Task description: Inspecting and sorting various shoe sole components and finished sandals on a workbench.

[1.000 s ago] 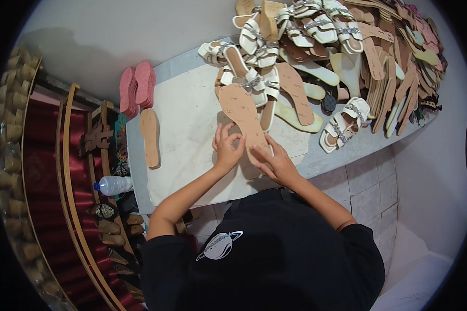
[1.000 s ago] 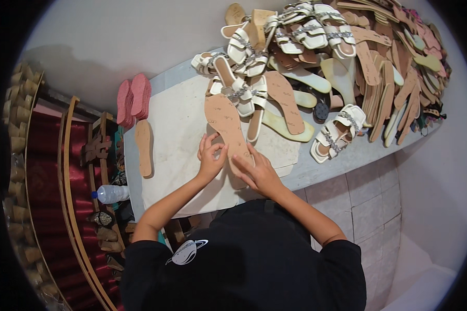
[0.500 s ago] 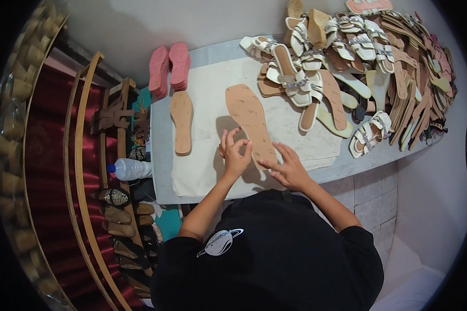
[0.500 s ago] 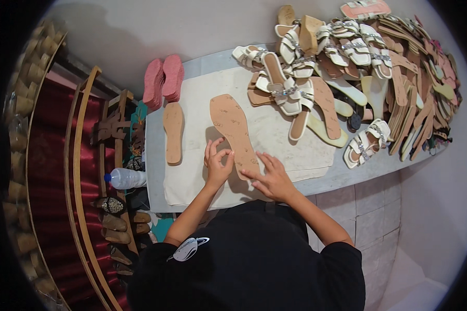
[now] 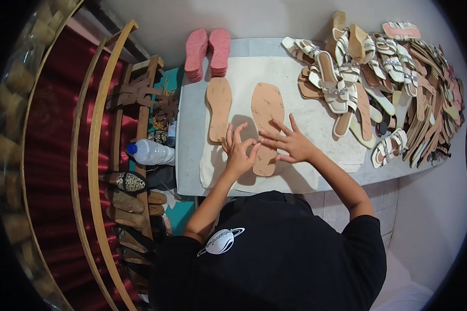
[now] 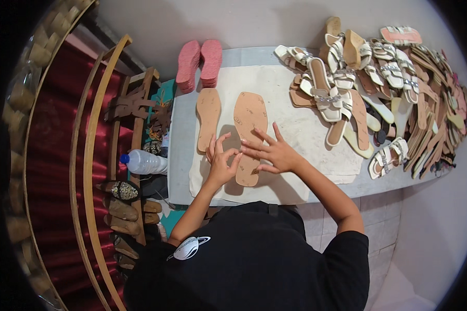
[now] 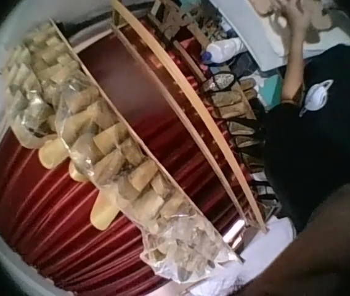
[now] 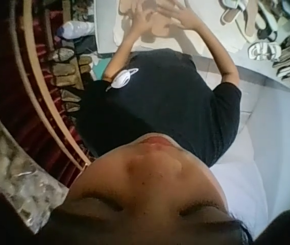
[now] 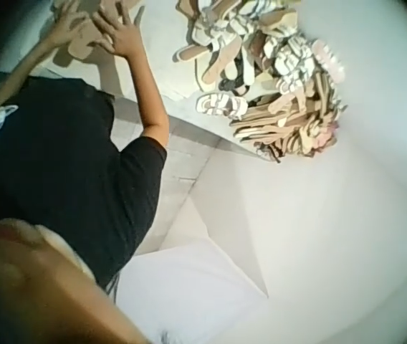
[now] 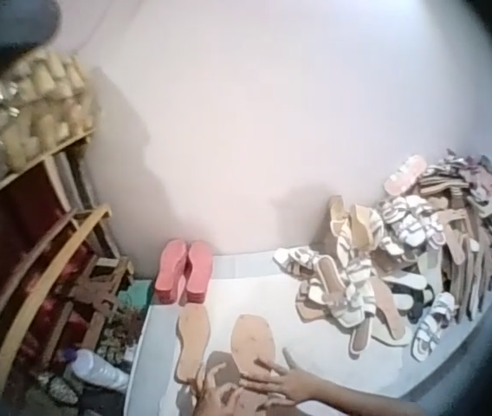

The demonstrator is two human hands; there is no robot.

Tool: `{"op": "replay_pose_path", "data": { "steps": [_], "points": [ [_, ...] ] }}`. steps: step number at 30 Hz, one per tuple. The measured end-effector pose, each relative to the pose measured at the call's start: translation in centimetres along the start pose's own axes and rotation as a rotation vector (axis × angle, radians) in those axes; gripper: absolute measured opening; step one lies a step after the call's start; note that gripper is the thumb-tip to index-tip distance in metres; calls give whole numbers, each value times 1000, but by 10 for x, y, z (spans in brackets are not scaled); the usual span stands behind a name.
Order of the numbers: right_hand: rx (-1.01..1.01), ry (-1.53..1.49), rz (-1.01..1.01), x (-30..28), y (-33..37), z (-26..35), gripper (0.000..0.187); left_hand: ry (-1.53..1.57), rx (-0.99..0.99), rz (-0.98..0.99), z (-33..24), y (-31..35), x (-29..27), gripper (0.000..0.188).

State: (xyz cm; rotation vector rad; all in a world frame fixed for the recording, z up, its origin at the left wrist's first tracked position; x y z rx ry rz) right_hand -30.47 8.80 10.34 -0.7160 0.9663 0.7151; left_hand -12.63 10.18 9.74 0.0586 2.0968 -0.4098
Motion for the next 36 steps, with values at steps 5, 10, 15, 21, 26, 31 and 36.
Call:
{"op": "replay_pose_path", "data": {
  "steps": [5, 10, 15, 21, 26, 31, 36],
  "points": [
    [1, -46, 67, -1, -53, -30, 54, -24, 20, -29, 18, 8, -21, 9],
    [349, 128, 25, -1, -113, -74, 49, -92, -74, -39, 46, 22, -24, 8],
    [409, -545, -690, 5, -133, -91, 42, -142, -252, -103, 83, 30, -10, 9],
    [608, -1122, -723, 78, -102, -43, 42, -144, -311, -154, 112, 27, -6, 9],
    [622, -1372, -630, 84, -99, -22, 52, -158, -307, -142, 110, 7, -9, 9],
    [572, -1425, -618, 69, -115, -33, 55, -213, -265, -124, 106, -5, -12, 10],
    [626, -1543, -677, 73, -128, -49, 58, -163, -296, -157, 115, -9, -10, 21]
  ]
}}
Point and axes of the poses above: each hand's wrist, its own y-axis away from the middle knuckle, its own x-axis out of the palm, z = x × y, the point moved 4 cm from there along -y, towards the middle knuckle, and after that the axes turned 15 degrees about -y, right-handed, at the moved point
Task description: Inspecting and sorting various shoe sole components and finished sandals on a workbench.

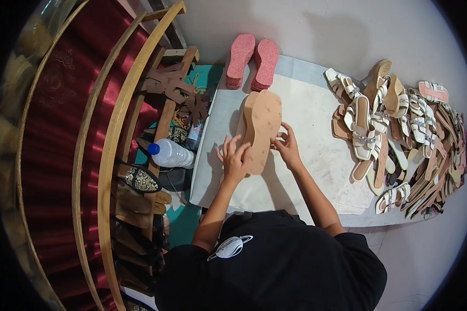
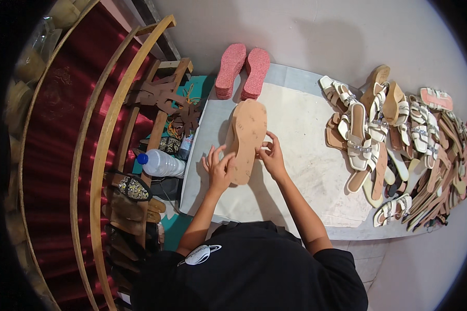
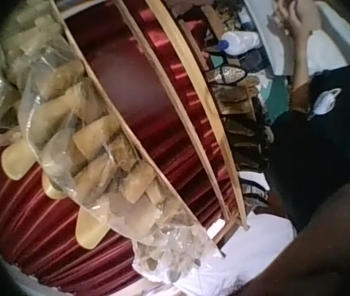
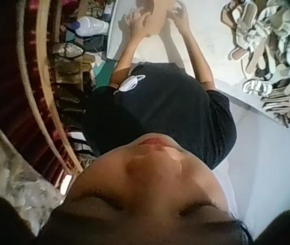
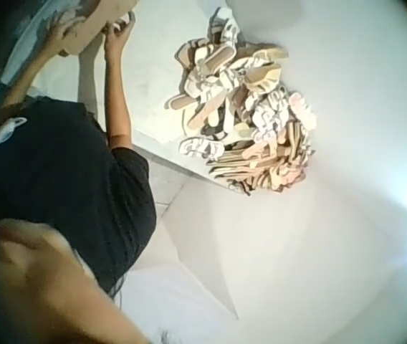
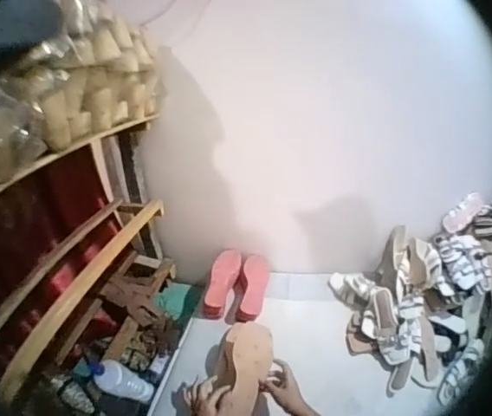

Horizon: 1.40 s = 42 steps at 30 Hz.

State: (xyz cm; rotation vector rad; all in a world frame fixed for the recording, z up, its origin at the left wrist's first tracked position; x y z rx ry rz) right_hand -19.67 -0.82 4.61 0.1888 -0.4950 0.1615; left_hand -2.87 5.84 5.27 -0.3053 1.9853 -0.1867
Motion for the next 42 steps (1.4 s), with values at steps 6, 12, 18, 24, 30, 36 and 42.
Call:
{"op": "replay_pose_path", "data": {
  "steps": [6, 12, 18, 24, 30, 36, 42],
  "points": [
    [77, -31, -107, -4, -39, -9, 58, 127, -59, -175, 28, 26, 22, 72],
    [87, 16, -103, -6, -51, -25, 56, -180, -106, -184, 10, 33, 26, 108],
    [89, 43, -70, -4, -51, -34, 55, -259, -93, -176, 13, 31, 27, 94],
    [79, 92, -45, -11, -56, -43, 57, -270, -71, -207, 11, 30, 27, 78],
    [32, 221, -128, -8, -56, -41, 54, -253, -76, -228, 13, 32, 29, 75],
    [88, 258, -57, -7, -55, -41, 64, -257, -68, -240, 14, 33, 31, 74],
    [17, 364, -25, -14, -60, -49, 66, -270, -52, -232, 13, 32, 31, 74]
  ]
}}
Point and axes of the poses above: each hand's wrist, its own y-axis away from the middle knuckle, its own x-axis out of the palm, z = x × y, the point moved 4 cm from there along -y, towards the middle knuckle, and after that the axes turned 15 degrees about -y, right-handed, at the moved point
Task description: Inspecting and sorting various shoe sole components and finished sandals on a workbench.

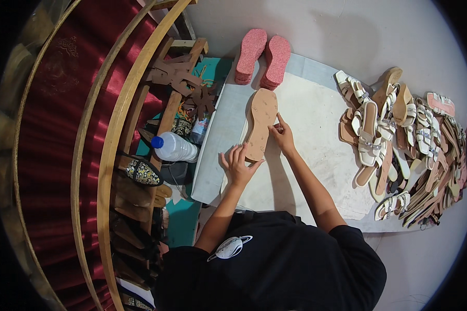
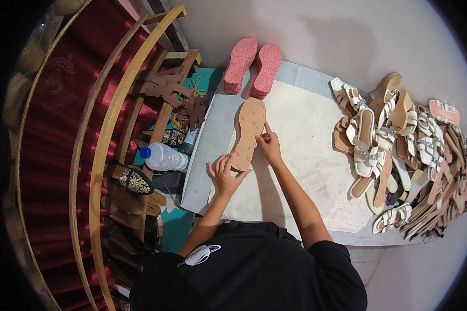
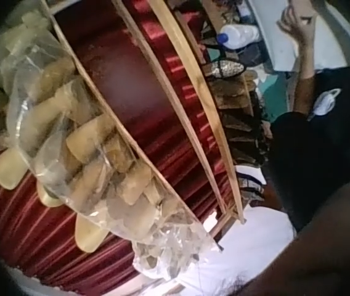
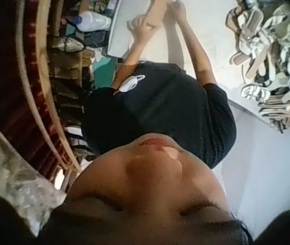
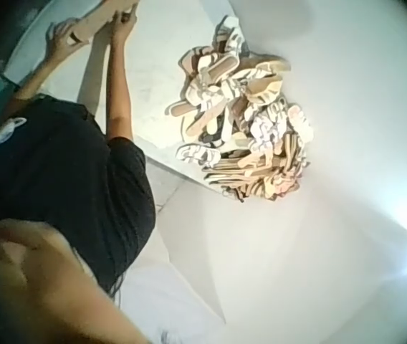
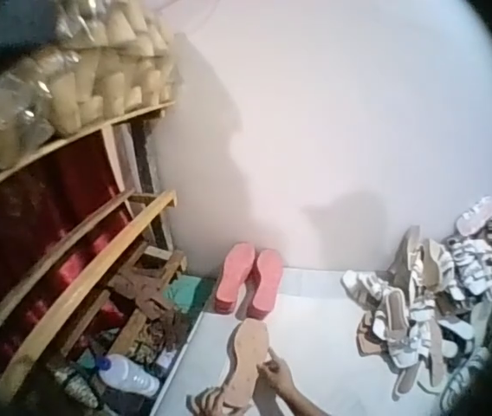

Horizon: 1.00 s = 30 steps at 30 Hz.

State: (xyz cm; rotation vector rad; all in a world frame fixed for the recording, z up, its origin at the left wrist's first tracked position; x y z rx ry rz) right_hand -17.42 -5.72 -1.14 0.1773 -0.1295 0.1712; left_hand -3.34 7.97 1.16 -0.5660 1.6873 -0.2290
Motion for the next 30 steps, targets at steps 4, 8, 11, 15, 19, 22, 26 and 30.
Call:
{"op": "replay_pose_path", "data": {
  "steps": [4, 8, 11, 15, 19, 22, 26, 30],
  "points": [
    [-56, 7, -15, 1, 0, -3, 65, 1, 0, 8, 0, 0, 0, 74],
    [-48, -34, -11, 2, 0, -4, 63, 0, 2, 12, -1, 0, 0, 74],
    [-36, -32, -30, 5, 4, 0, 60, -11, -1, 26, -1, 0, -1, 78],
    [-34, -61, -38, 2, 15, 0, 58, 18, -4, 49, -5, -1, -10, 86],
    [-65, 25, -49, -11, 36, -2, 54, 109, 18, 23, -11, -2, -15, 86],
    [-138, 58, -58, -25, 61, 3, 49, 141, 41, 18, -23, -6, -20, 81],
    [-228, 122, -96, -48, 100, 16, 41, 175, 127, -11, -48, -8, -31, 75],
    [-195, 59, -191, -84, 133, 17, 37, 253, 253, 20, -88, -2, -30, 67]
  ]
}}
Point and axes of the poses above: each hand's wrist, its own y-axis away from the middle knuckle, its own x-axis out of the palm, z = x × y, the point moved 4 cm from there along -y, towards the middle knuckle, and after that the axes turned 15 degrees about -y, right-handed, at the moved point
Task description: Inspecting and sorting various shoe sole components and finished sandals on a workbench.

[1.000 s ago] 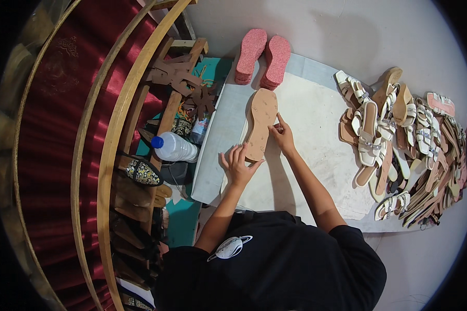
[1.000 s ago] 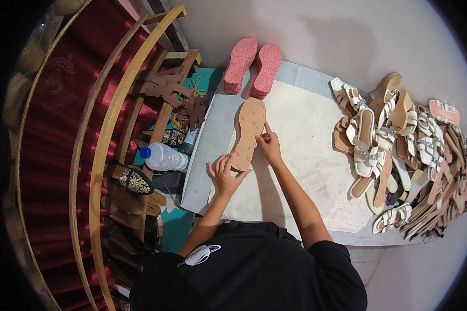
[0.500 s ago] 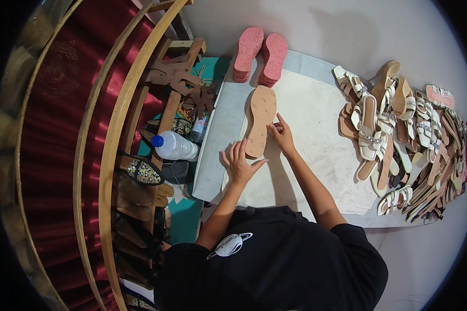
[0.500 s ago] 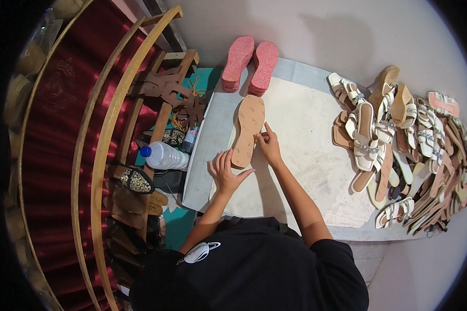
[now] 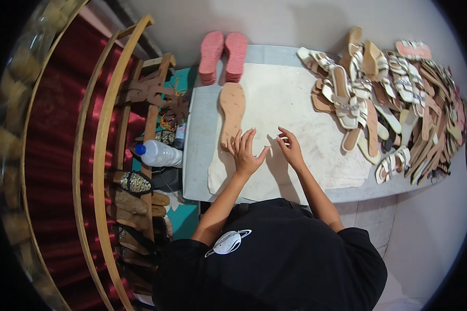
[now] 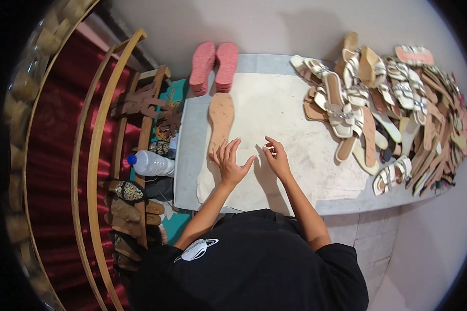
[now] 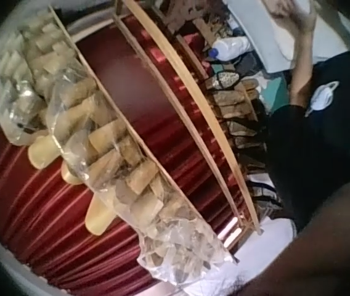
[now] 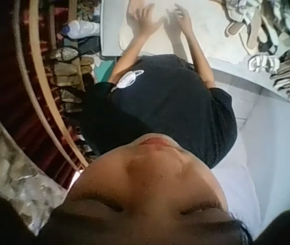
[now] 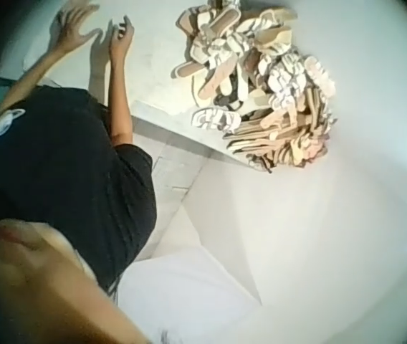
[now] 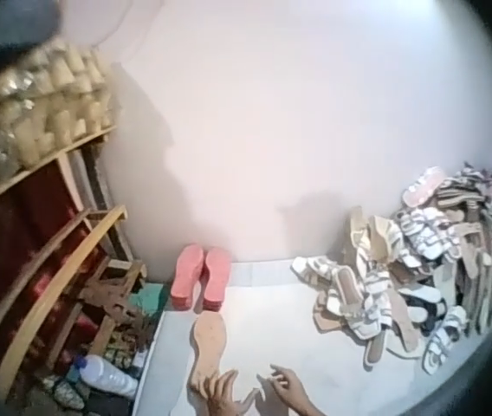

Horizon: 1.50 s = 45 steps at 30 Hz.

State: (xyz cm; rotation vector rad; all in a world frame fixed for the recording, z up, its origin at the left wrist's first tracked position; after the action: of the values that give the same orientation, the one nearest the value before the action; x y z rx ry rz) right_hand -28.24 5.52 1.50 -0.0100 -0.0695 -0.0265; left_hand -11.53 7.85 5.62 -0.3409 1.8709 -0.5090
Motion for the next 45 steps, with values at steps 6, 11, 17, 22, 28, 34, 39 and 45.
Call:
{"op": "replay_pose_path", "data": {
  "steps": [6, 11, 17, 22, 28, 34, 39, 45],
  "points": [
    [47, -29, -163, -71, 36, 13, 35, 130, 138, 112, -77, 5, 29, 56],
    [36, -23, -302, -153, 59, 17, 33, 231, 271, 179, -159, 3, 52, 49],
    [-8, -15, -420, -244, 81, 22, 32, 322, 383, 211, -258, 3, 85, 48],
    [-63, 31, -488, -311, 85, 20, 30, 367, 449, 268, -326, 7, 113, 51],
    [-190, 464, -513, -361, 72, 32, 46, 335, 454, 298, -372, 12, 141, 54],
    [-204, 889, -445, -368, 54, 26, 71, 269, 397, 307, -383, 19, 152, 54],
    [-174, 856, -398, -381, 52, 26, 72, 258, 364, 303, -381, 13, 149, 54],
    [-25, 668, -432, -381, 74, 51, 69, 238, 357, 259, -384, 11, 143, 50]
  ]
}}
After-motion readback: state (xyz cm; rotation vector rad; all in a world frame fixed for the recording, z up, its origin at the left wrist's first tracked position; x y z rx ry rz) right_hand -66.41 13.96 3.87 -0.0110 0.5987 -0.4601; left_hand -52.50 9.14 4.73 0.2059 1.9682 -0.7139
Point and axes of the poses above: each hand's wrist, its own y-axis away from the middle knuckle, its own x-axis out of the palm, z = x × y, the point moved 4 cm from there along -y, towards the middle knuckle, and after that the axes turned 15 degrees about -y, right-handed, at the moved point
